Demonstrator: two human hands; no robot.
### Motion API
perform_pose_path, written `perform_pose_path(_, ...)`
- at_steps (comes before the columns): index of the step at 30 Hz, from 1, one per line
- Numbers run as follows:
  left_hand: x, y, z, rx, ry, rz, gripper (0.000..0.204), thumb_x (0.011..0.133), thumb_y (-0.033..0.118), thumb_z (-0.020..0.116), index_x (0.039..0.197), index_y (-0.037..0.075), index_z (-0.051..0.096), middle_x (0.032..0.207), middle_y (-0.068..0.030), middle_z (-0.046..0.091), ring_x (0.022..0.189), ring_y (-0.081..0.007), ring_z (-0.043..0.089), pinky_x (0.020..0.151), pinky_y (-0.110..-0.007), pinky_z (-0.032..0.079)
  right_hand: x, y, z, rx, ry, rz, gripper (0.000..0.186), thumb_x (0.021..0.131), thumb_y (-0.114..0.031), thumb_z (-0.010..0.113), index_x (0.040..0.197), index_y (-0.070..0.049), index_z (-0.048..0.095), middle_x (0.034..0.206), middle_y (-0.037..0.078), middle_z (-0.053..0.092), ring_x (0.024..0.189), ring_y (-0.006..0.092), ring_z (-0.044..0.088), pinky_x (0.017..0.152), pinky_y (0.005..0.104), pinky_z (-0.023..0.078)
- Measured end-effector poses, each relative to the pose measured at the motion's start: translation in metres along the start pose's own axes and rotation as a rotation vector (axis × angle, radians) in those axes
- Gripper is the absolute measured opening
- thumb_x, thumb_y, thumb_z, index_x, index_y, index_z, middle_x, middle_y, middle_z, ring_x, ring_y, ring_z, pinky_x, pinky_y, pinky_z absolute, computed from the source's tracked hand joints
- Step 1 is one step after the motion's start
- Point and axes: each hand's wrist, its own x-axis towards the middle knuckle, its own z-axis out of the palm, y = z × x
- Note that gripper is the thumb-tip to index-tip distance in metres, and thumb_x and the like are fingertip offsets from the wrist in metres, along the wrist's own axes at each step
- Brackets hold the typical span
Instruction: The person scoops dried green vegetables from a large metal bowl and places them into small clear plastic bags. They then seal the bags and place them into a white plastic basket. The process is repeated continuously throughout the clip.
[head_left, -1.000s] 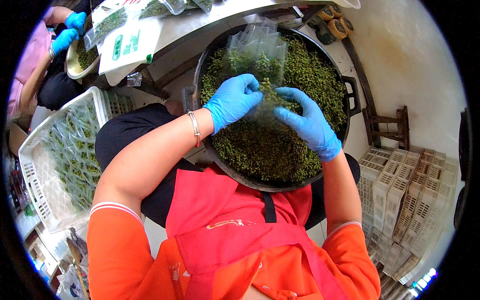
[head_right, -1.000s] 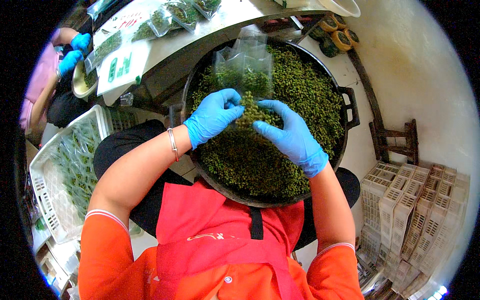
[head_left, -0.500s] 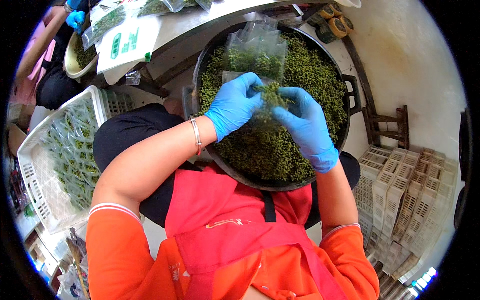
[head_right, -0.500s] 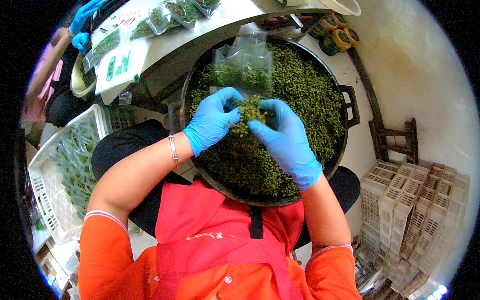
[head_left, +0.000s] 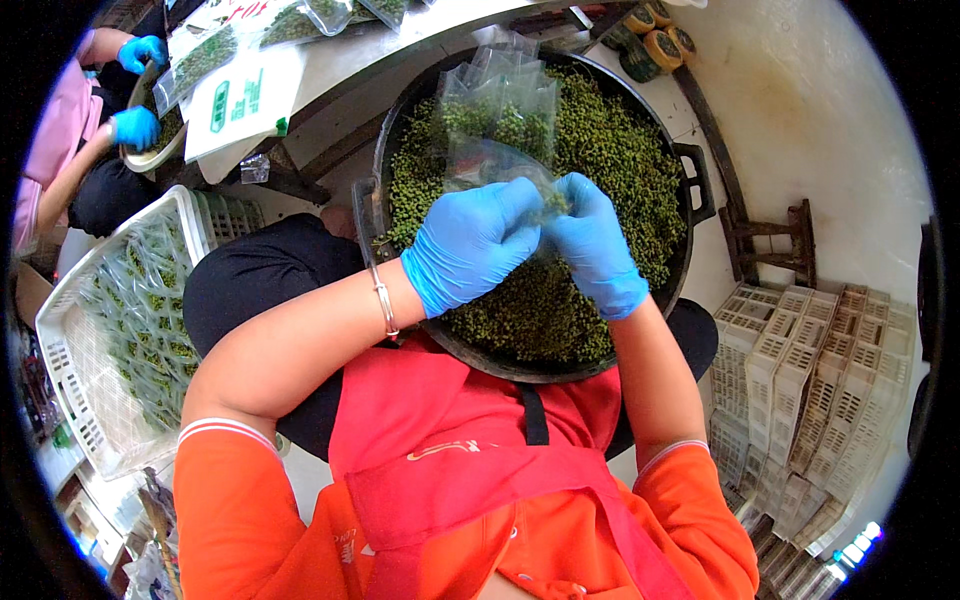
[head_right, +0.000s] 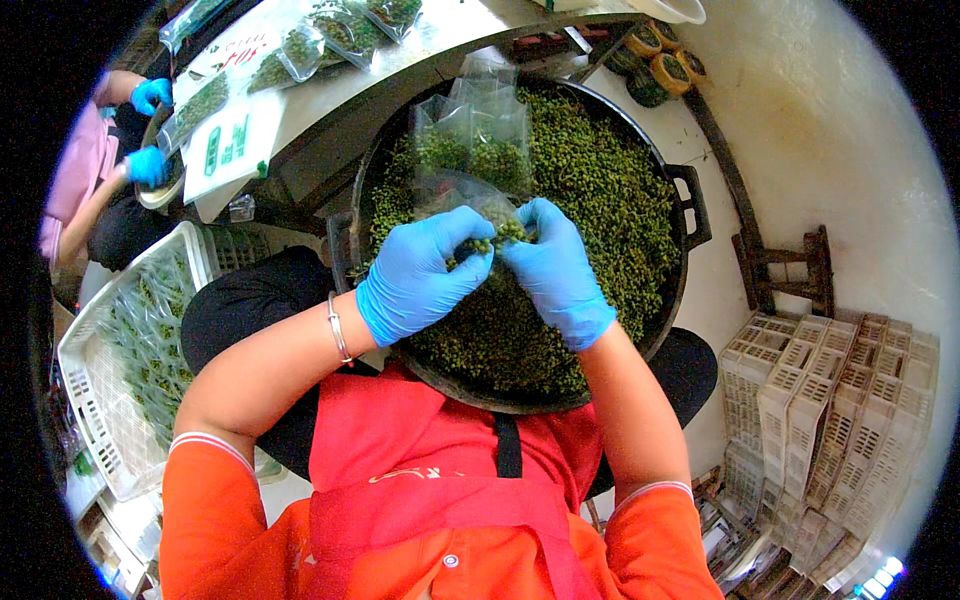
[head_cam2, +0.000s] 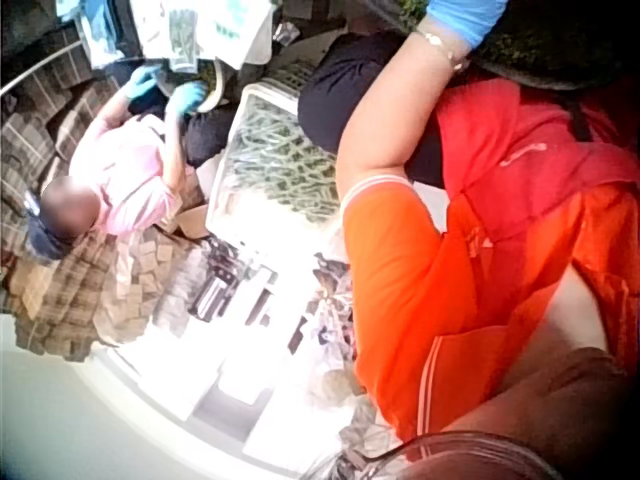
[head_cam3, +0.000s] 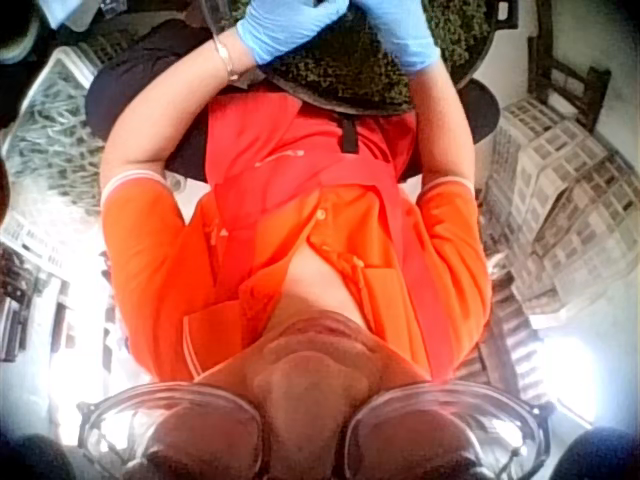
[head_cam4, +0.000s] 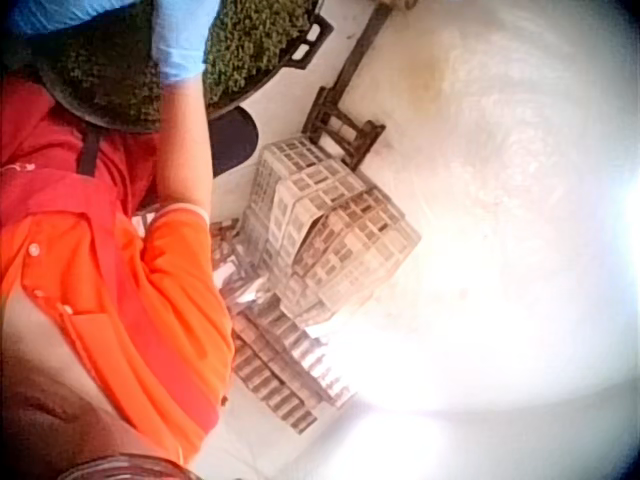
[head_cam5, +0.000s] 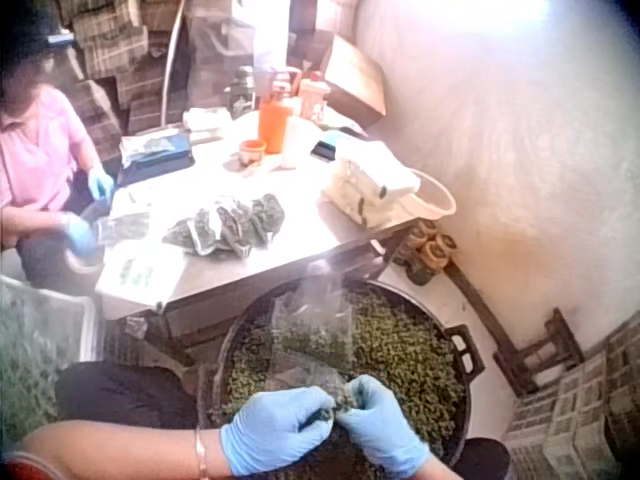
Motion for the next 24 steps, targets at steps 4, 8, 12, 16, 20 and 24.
perform_pose_path(4,0.004,-0.003,0.004,0.102,0.051,0.024,0.020,0.086,0.012,0.069,0.104,0.006,0.063,0.088,-0.0197,0.066,0.077,-0.0352,0.068,0.065,-0.039,0.052,0.008,0.016,0.004,-0.106,0.077,0.018,0.021,0.083,-0.004,0.067,0.103,-0.001,0.061,0.096,0.006,0.068,0.089,0.0133,0.062,0.076,0.0287,0.050)
perform_pose_path(8,0.006,0.000,0.004,0.022,0.093,0.056,0.024,0.086,0.012,0.070,0.108,0.006,0.064,0.086,-0.0162,0.067,0.074,-0.0277,0.069,0.070,-0.035,0.054,-0.006,-0.023,0.007,0.493,-0.071,0.222,0.037,0.084,0.004,0.061,0.121,-0.001,0.063,0.104,0.006,0.069,0.094,0.0138,0.064,0.080,0.0281,0.053)
perform_pose_path(12,0.015,0.008,-0.011,-0.113,-0.043,0.075,0.049,0.084,0.013,0.074,0.130,0.009,0.059,0.101,-0.0148,0.066,0.089,-0.0277,0.068,0.083,-0.034,0.054,0.002,-0.009,-0.011,0.187,-0.055,0.101,0.031,0.080,0.001,0.065,0.111,0.000,0.068,0.096,0.004,0.071,0.087,0.0121,0.065,0.077,0.0267,0.053)
perform_pose_path(16,0.039,-0.003,-0.037,0.245,-0.153,0.287,0.084,0.070,0.026,0.083,0.145,0.011,0.049,0.126,-0.0191,0.059,0.106,-0.0335,0.063,0.095,-0.038,0.050,0.002,-0.038,-0.024,-0.322,-0.215,-0.002,0.037,0.078,-0.005,0.072,0.113,0.001,0.064,0.094,0.009,0.070,0.089,0.0179,0.065,0.081,0.0325,0.053)
perform_pose_path(20,0.044,-0.008,-0.040,0.014,-0.584,-0.226,0.060,0.075,0.025,0.084,0.127,0.004,0.062,0.114,-0.0138,0.069,0.100,-0.0200,0.066,0.093,-0.034,0.051,-0.001,-0.073,-0.030,-0.508,-0.231,-0.232,0.047,0.075,-0.010,0.079,0.116,0.000,0.059,0.100,0.010,0.068,0.092,0.0192,0.064,0.084,0.0343,0.053)
perform_pose_path(24,0.039,-0.028,-0.038,-0.357,-0.515,-0.256,0.045,0.078,0.016,0.083,0.117,0.000,0.066,0.105,-0.0038,0.071,0.096,-0.0093,0.060,0.090,-0.031,0.051,-0.007,-0.091,-0.040,-0.322,-0.198,-0.215,0.033,0.079,-0.008,0.077,0.108,-0.001,0.063,0.098,0.009,0.068,0.090,0.0168,0.064,0.082,0.0321,0.053)
